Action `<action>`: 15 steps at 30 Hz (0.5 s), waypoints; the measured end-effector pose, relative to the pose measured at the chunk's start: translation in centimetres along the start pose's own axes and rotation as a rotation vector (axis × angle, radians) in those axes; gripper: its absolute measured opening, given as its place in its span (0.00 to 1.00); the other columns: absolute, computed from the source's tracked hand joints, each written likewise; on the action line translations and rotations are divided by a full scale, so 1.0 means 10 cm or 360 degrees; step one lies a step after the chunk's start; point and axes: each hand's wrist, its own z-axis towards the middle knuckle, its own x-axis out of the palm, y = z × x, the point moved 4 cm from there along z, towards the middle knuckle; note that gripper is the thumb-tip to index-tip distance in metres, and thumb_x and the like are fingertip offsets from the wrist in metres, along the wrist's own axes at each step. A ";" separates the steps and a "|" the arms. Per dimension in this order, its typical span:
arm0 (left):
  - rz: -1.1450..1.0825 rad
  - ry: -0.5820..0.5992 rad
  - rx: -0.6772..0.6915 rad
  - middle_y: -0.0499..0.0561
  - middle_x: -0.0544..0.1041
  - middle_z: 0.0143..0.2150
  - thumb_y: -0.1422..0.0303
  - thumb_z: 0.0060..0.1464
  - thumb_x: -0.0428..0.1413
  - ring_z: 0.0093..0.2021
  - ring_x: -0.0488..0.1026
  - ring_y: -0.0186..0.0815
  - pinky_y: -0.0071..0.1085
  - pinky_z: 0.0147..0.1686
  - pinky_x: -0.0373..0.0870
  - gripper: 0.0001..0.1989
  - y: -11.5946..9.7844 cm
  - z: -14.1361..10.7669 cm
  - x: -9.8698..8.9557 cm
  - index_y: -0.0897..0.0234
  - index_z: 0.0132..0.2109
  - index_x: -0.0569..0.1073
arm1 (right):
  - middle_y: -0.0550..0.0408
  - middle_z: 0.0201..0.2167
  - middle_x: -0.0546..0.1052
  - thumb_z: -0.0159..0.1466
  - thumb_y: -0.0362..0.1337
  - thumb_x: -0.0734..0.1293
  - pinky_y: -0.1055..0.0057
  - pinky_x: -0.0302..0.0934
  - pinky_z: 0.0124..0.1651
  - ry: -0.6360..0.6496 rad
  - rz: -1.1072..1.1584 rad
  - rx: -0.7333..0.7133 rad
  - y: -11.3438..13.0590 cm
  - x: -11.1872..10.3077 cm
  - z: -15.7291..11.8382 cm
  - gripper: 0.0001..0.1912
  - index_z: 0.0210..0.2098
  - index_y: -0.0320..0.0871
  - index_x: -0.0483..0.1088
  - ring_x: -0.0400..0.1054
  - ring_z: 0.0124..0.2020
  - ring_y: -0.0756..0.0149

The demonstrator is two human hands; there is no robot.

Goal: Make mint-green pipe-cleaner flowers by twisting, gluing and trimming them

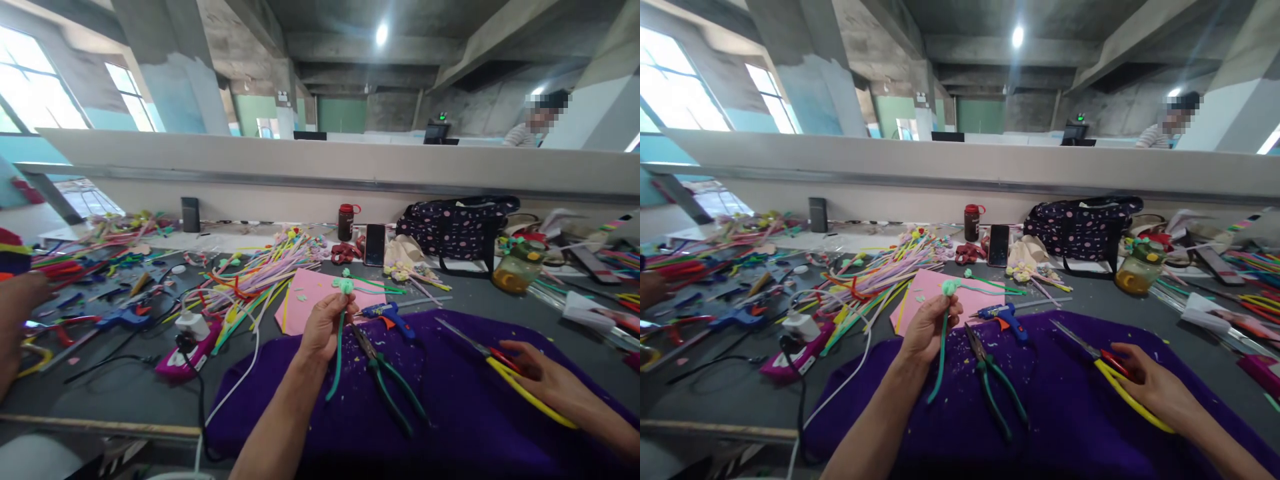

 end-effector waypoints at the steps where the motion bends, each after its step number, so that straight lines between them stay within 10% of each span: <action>1: 0.0012 -0.0008 0.0009 0.50 0.72 0.23 0.65 0.40 0.62 0.24 0.67 0.26 0.21 0.25 0.61 0.11 0.00 0.00 0.00 0.70 0.29 0.76 | 0.50 0.31 0.78 0.49 0.44 0.66 0.67 0.68 0.32 0.0075 0.0206 0.0044 0.00 0.00 -0.02 0.24 0.45 0.47 0.66 0.73 0.31 0.56; 6: 0.0058 -0.0082 0.0051 0.50 0.72 0.23 0.67 0.39 0.62 0.22 0.66 0.26 0.22 0.26 0.62 0.09 0.01 0.02 -0.01 0.70 0.27 0.75 | 0.46 0.45 0.72 0.44 0.40 0.73 0.70 0.65 0.42 0.0017 0.0879 0.0080 0.27 -0.02 -0.08 0.30 0.46 0.51 0.64 0.68 0.45 0.54; 9: 0.0053 -0.0107 0.0049 0.49 0.72 0.23 0.67 0.40 0.61 0.23 0.66 0.26 0.22 0.26 0.62 0.09 0.03 0.03 -0.02 0.70 0.28 0.75 | 0.50 0.37 0.74 0.43 0.40 0.73 0.69 0.66 0.38 -0.0140 0.1058 0.0029 0.62 0.07 -0.05 0.32 0.47 0.47 0.63 0.70 0.37 0.58; 15: -0.0044 -0.0012 -0.0054 0.49 0.72 0.25 0.64 0.40 0.62 0.25 0.68 0.28 0.23 0.26 0.63 0.13 0.06 0.02 0.02 0.69 0.32 0.75 | 0.54 0.29 0.72 0.47 0.42 0.72 0.74 0.60 0.24 0.0274 0.1555 -0.0214 1.68 0.44 0.12 0.27 0.45 0.44 0.62 0.65 0.24 0.69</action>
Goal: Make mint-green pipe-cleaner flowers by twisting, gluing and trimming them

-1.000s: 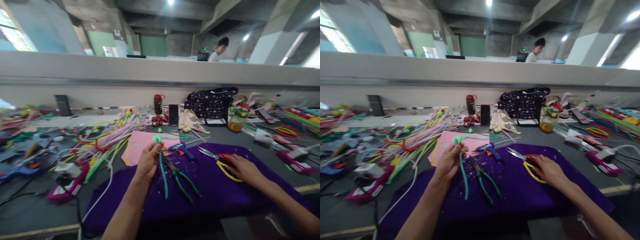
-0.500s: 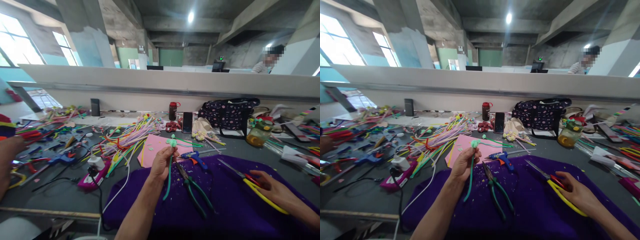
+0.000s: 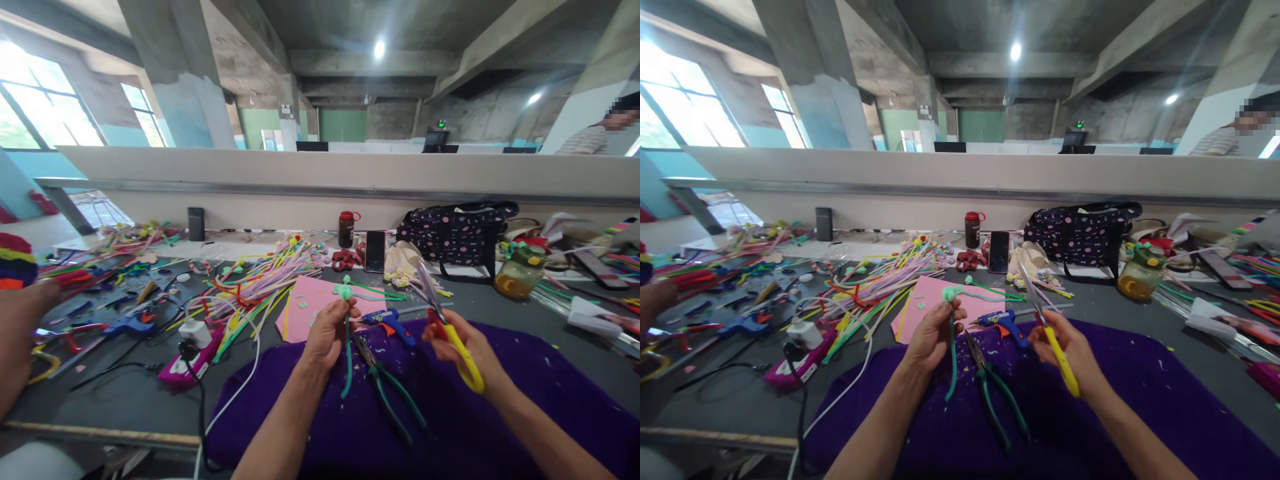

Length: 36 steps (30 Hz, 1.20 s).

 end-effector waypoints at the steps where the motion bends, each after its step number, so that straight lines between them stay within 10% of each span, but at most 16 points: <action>1: 0.0001 0.0027 -0.0013 0.49 0.72 0.25 0.64 0.39 0.62 0.25 0.68 0.28 0.23 0.25 0.63 0.13 0.00 -0.01 0.02 0.69 0.32 0.75 | 0.57 0.27 0.71 0.48 0.42 0.71 0.76 0.57 0.21 0.0026 0.0072 -0.0016 0.06 0.16 0.07 0.26 0.44 0.44 0.62 0.62 0.20 0.73; 9: -0.0024 0.0035 -0.0015 0.47 0.72 0.21 0.67 0.38 0.64 0.22 0.68 0.28 0.22 0.21 0.61 0.12 0.02 0.03 -0.02 0.68 0.31 0.72 | 0.64 0.22 0.64 0.47 0.40 0.71 0.80 0.45 0.15 0.0124 0.0375 -0.0139 0.24 0.93 0.64 0.25 0.43 0.45 0.61 0.51 0.15 0.80; 36: 0.0020 0.0029 -0.0202 0.52 0.77 0.33 0.72 0.40 0.62 0.33 0.72 0.32 0.27 0.36 0.67 0.08 0.28 0.06 0.08 0.69 0.33 0.76 | 0.67 0.15 0.62 0.49 0.39 0.70 0.82 0.51 0.11 0.0097 0.0531 0.0089 -0.04 1.02 0.41 0.19 0.38 0.42 0.62 0.53 0.10 0.79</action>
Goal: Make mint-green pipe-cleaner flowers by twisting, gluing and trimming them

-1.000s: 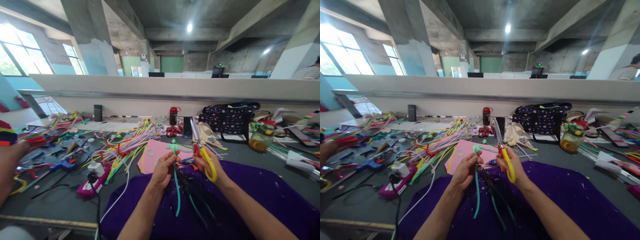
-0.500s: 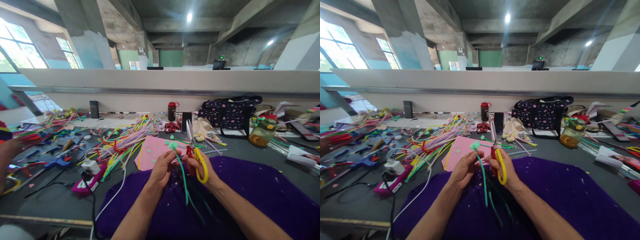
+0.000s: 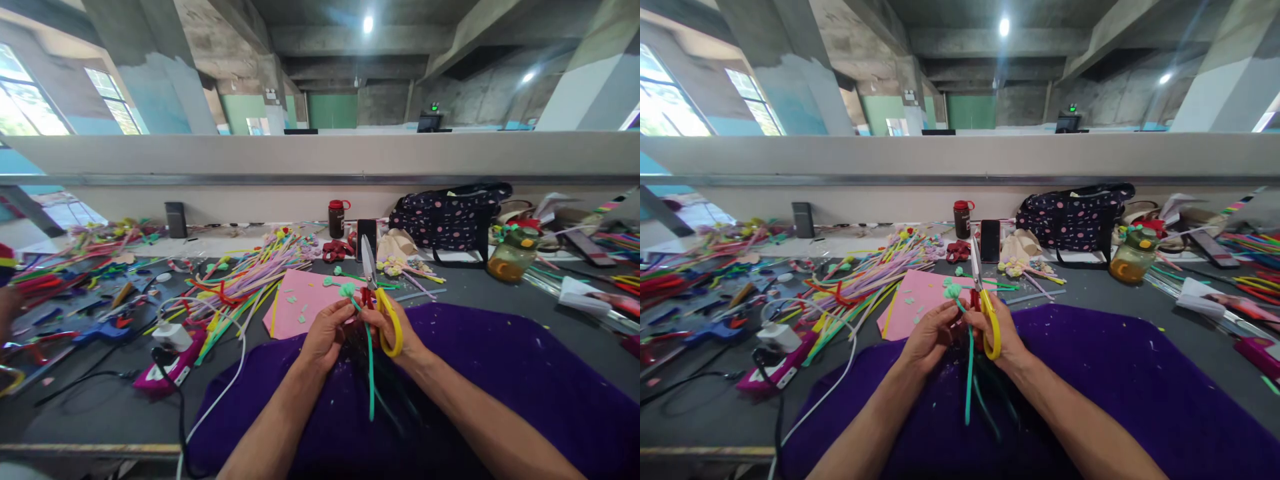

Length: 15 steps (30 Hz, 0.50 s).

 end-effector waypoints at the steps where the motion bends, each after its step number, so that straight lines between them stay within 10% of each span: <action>1: -0.0008 -0.0009 -0.0003 0.51 0.77 0.32 0.73 0.41 0.62 0.32 0.72 0.32 0.26 0.36 0.67 0.08 0.01 0.01 -0.01 0.69 0.33 0.76 | 0.67 0.15 0.62 0.49 0.39 0.69 0.82 0.51 0.10 0.0017 -0.0004 0.0005 0.00 0.00 0.00 0.19 0.38 0.42 0.62 0.53 0.10 0.79; 15: 0.0028 0.0016 0.0012 0.49 0.74 0.25 0.70 0.38 0.63 0.25 0.69 0.29 0.25 0.27 0.66 0.09 0.02 0.02 -0.02 0.69 0.27 0.72 | 0.66 0.17 0.62 0.50 0.35 0.68 0.83 0.50 0.13 0.0162 0.0063 0.0047 -0.09 0.02 -0.03 0.16 0.39 0.42 0.64 0.52 0.12 0.80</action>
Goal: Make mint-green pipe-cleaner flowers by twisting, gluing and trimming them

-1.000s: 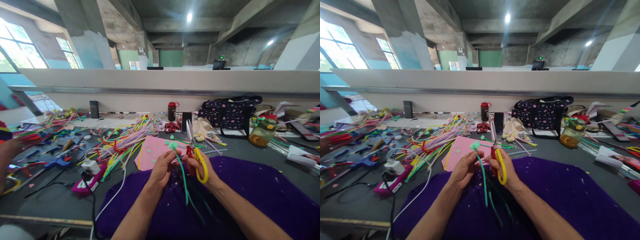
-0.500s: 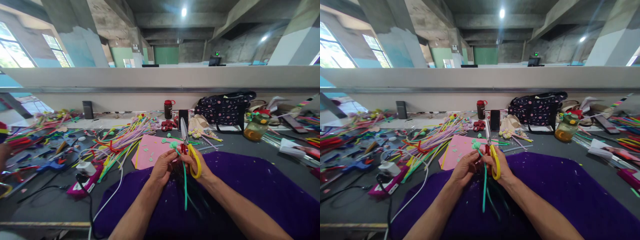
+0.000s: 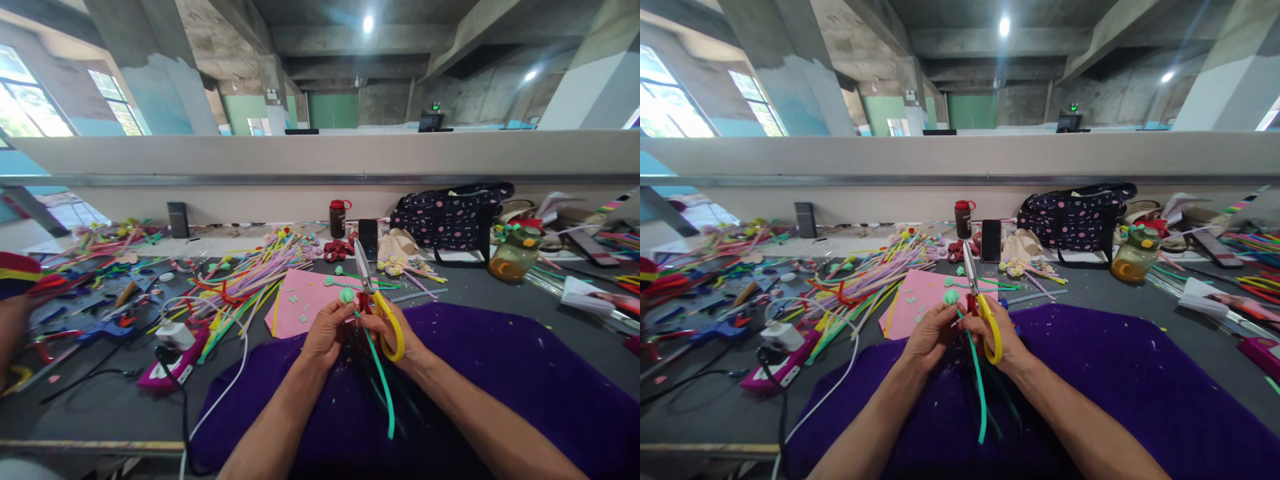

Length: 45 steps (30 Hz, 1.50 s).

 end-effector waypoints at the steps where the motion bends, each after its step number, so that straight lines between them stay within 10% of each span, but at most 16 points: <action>1: 0.0012 0.0015 0.0012 0.49 0.73 0.25 0.70 0.39 0.63 0.24 0.69 0.29 0.25 0.27 0.66 0.08 0.00 0.00 0.00 0.69 0.27 0.72 | 0.66 0.17 0.61 0.50 0.34 0.68 0.82 0.50 0.13 0.0006 0.0007 -0.0013 0.00 0.00 0.00 0.16 0.39 0.43 0.64 0.52 0.12 0.80; 45: 0.0113 -0.0081 0.0199 0.48 0.72 0.23 0.70 0.39 0.62 0.22 0.67 0.27 0.23 0.24 0.62 0.08 0.00 -0.02 -0.03 0.69 0.27 0.72 | 0.65 0.22 0.66 0.47 0.37 0.72 0.83 0.49 0.13 -0.0001 0.0082 -0.0010 0.07 0.11 -0.07 0.23 0.40 0.43 0.62 0.54 0.13 0.82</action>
